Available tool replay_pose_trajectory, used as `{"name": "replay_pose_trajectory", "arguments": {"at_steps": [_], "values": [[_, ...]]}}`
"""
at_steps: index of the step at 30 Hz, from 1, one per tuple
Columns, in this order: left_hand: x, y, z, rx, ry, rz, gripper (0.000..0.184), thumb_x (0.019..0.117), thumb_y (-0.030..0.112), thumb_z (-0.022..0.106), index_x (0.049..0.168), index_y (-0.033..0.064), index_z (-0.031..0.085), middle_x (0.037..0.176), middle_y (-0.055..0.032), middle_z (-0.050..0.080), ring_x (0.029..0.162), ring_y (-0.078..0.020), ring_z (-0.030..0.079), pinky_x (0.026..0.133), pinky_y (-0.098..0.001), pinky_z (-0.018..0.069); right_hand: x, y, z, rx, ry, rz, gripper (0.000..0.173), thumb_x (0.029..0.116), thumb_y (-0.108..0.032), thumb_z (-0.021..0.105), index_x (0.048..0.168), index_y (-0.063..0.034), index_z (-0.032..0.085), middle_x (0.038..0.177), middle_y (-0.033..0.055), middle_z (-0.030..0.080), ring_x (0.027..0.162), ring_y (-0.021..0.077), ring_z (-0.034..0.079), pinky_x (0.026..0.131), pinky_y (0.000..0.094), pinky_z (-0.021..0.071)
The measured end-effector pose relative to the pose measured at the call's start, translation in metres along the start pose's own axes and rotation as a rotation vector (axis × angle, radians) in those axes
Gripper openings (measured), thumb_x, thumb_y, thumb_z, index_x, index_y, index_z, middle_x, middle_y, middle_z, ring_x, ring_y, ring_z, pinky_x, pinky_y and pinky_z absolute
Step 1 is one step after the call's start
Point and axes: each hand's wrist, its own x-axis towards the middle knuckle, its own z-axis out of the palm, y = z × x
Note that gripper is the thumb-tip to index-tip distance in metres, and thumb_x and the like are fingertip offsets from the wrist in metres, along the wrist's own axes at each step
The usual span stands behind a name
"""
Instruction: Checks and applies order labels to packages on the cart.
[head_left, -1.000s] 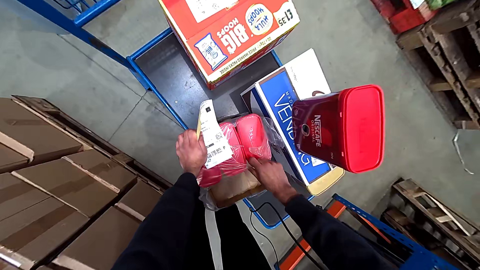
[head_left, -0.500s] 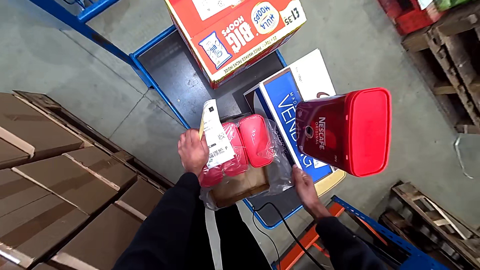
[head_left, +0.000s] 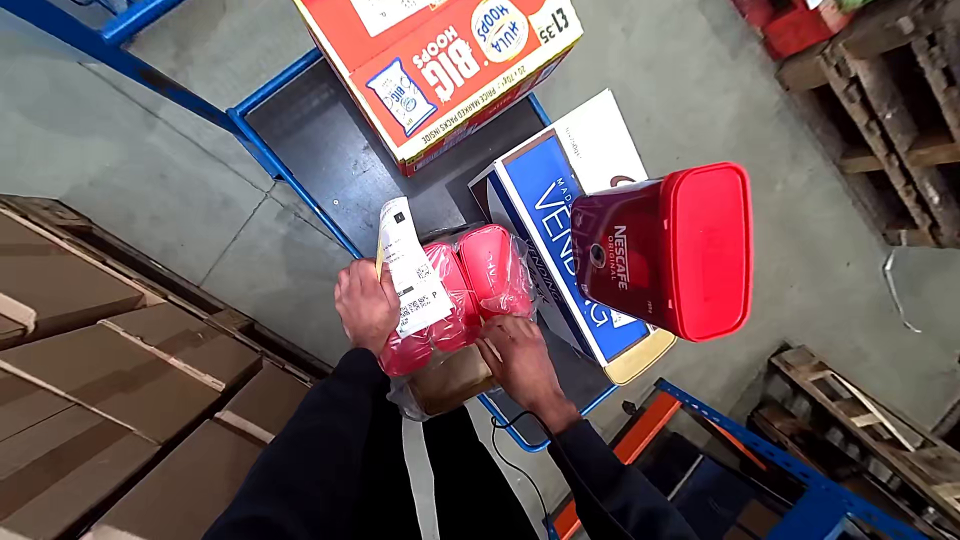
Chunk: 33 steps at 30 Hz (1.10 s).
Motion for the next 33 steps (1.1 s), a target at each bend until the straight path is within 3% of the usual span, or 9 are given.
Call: {"name": "replay_pose_trajectory", "arguments": {"at_steps": [2,4,7,10,14,18,22,25,33], "values": [[0.004,0.002,0.003,0.008,0.047,-0.003,0.045,0.1095,0.04,0.032,0.11,0.008,0.063,0.114,-0.0144,0.067,0.113,-0.0339,0.062,0.088,-0.051,0.0511,-0.007,0.007,0.002,-0.064,-0.121,-0.054,0.034,0.1071,-0.041,0.046,0.1,-0.0197,0.072,0.092,-0.0044,0.071,0.1,0.0114,0.069,0.115,0.0424,0.0423],[0.005,0.002,0.003,0.01,0.048,-0.003,0.044,0.1091,0.039,0.032,0.11,0.0078,0.063,0.114,-0.0143,0.067,0.113,-0.034,0.062,0.087,-0.0509,0.0513,-0.014,0.014,-0.002,-0.155,-0.36,0.023,0.043,0.109,-0.044,0.034,0.1,-0.018,0.067,0.076,-0.0023,0.071,0.083,0.015,0.072,0.109,0.0436,0.0471],[-0.003,-0.001,0.0,0.006,-0.016,-0.002,0.046,0.1102,0.04,0.028,0.115,0.0093,0.061,0.122,-0.0139,0.063,0.117,-0.0346,0.06,0.089,-0.0538,0.0513,-0.019,0.029,-0.008,-0.148,-0.613,0.4,0.058,0.1033,-0.061,0.036,0.126,-0.0137,0.063,0.092,0.0113,0.074,0.094,0.0333,0.073,0.089,0.055,0.0547],[-0.002,-0.001,0.001,-0.001,-0.02,-0.003,0.046,0.1101,0.041,0.027,0.114,0.0094,0.061,0.123,-0.0146,0.063,0.118,-0.0353,0.059,0.088,-0.0548,0.0511,-0.022,0.047,-0.002,0.071,-0.33,0.661,0.085,0.0865,-0.068,0.067,0.15,-0.0147,0.045,0.125,0.0119,0.069,0.11,0.0318,0.07,0.09,0.0577,0.0574],[0.005,0.002,0.005,0.004,0.045,0.0,0.046,0.1089,0.04,0.031,0.109,0.0078,0.063,0.116,-0.014,0.067,0.114,-0.0336,0.062,0.089,-0.0511,0.051,0.001,0.037,0.011,0.239,0.021,0.581,0.111,0.0653,-0.051,0.092,0.151,-0.0071,0.038,0.142,0.0167,0.054,0.124,0.0294,0.06,0.099,0.0511,0.0557],[-0.001,0.0,0.001,-0.004,-0.022,0.001,0.046,0.1097,0.041,0.028,0.113,0.0092,0.061,0.121,-0.0148,0.063,0.116,-0.0357,0.059,0.087,-0.055,0.0509,0.034,0.022,0.01,0.153,0.014,0.635,0.115,0.053,-0.044,0.097,0.144,-0.0037,0.039,0.136,0.0234,0.052,0.121,0.0391,0.058,0.097,0.0573,0.0529],[-0.002,-0.002,0.003,-0.012,-0.028,-0.011,0.047,0.1091,0.042,0.028,0.114,0.0086,0.061,0.118,-0.0161,0.063,0.114,-0.0368,0.06,0.086,-0.0568,0.0507,0.035,0.027,0.013,0.131,0.035,0.609,0.131,0.0481,-0.047,0.098,0.155,-0.0097,0.031,0.143,0.0238,0.048,0.126,0.0398,0.056,0.098,0.057,0.0526],[0.002,-0.001,0.004,-0.012,0.006,-0.005,0.047,0.1091,0.041,0.029,0.113,0.0078,0.061,0.117,-0.0163,0.065,0.113,-0.0365,0.061,0.088,-0.0564,0.0503,0.031,0.029,0.017,0.132,0.06,0.635,0.127,0.0428,-0.048,0.098,0.148,-0.0082,0.039,0.14,0.0214,0.05,0.126,0.0366,0.055,0.101,0.0529,0.0522],[0.003,0.002,0.006,-0.016,0.009,-0.009,0.049,0.109,0.042,0.028,0.113,0.0056,0.061,0.118,-0.0181,0.065,0.114,-0.0392,0.061,0.088,-0.0577,0.0499,-0.083,0.024,0.042,0.025,-0.005,0.75,0.13,0.0456,-0.048,0.093,0.151,0.005,0.038,0.143,0.0257,0.055,0.131,0.0389,0.055,0.111,0.0521,0.0458]]}}
